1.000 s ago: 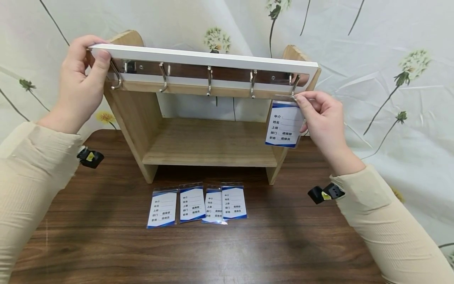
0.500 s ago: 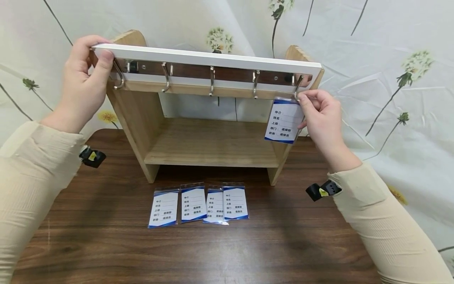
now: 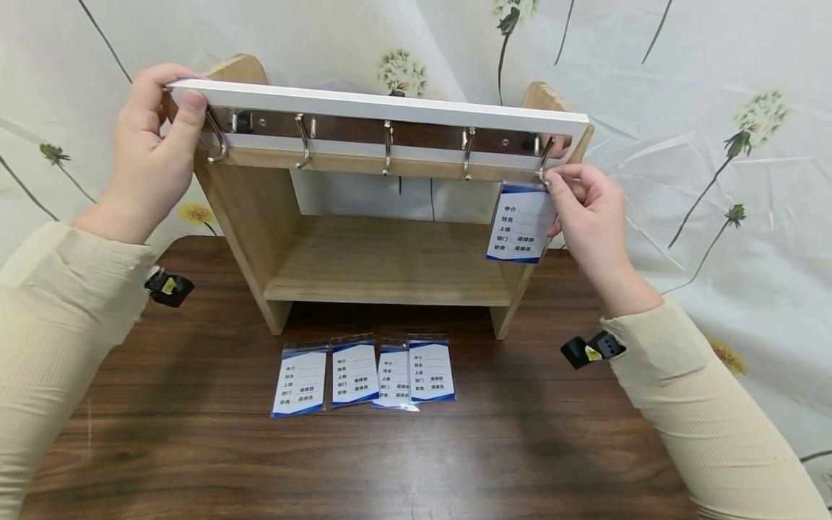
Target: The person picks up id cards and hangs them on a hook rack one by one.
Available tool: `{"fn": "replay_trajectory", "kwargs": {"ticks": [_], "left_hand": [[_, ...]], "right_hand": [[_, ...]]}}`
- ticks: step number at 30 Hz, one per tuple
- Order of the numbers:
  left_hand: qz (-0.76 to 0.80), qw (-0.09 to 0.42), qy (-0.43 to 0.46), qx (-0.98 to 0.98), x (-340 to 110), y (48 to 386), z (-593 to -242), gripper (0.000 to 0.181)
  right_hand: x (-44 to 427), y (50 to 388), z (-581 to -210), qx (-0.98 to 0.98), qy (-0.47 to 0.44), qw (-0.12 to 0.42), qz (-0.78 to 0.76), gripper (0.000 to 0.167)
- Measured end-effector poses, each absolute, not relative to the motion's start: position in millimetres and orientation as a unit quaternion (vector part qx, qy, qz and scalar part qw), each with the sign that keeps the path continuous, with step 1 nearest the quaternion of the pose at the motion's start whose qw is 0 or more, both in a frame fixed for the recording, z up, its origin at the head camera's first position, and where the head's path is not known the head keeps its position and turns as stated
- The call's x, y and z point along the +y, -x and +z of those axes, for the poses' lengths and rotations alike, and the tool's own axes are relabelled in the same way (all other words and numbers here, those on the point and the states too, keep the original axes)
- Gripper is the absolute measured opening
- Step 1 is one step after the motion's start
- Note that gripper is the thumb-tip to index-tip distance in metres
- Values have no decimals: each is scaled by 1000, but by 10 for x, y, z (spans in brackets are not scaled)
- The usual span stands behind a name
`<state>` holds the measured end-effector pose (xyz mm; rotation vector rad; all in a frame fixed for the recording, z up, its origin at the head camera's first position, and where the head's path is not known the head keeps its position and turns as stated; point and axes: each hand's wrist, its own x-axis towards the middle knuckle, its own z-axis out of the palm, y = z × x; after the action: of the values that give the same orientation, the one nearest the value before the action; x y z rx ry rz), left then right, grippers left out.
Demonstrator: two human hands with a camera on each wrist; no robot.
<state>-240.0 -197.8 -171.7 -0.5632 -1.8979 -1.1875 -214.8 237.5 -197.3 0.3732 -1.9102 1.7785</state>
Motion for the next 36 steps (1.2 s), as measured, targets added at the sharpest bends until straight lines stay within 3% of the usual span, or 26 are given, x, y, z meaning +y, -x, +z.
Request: {"fn": "replay_trajectory", "kwargs": {"ticks": [36], "left_hand": [[-457, 416, 222, -754, -1987, 2402, -1718, 31]], "right_hand": [[2407, 2011, -2384, -713, -146, 207, 653, 11]]}}
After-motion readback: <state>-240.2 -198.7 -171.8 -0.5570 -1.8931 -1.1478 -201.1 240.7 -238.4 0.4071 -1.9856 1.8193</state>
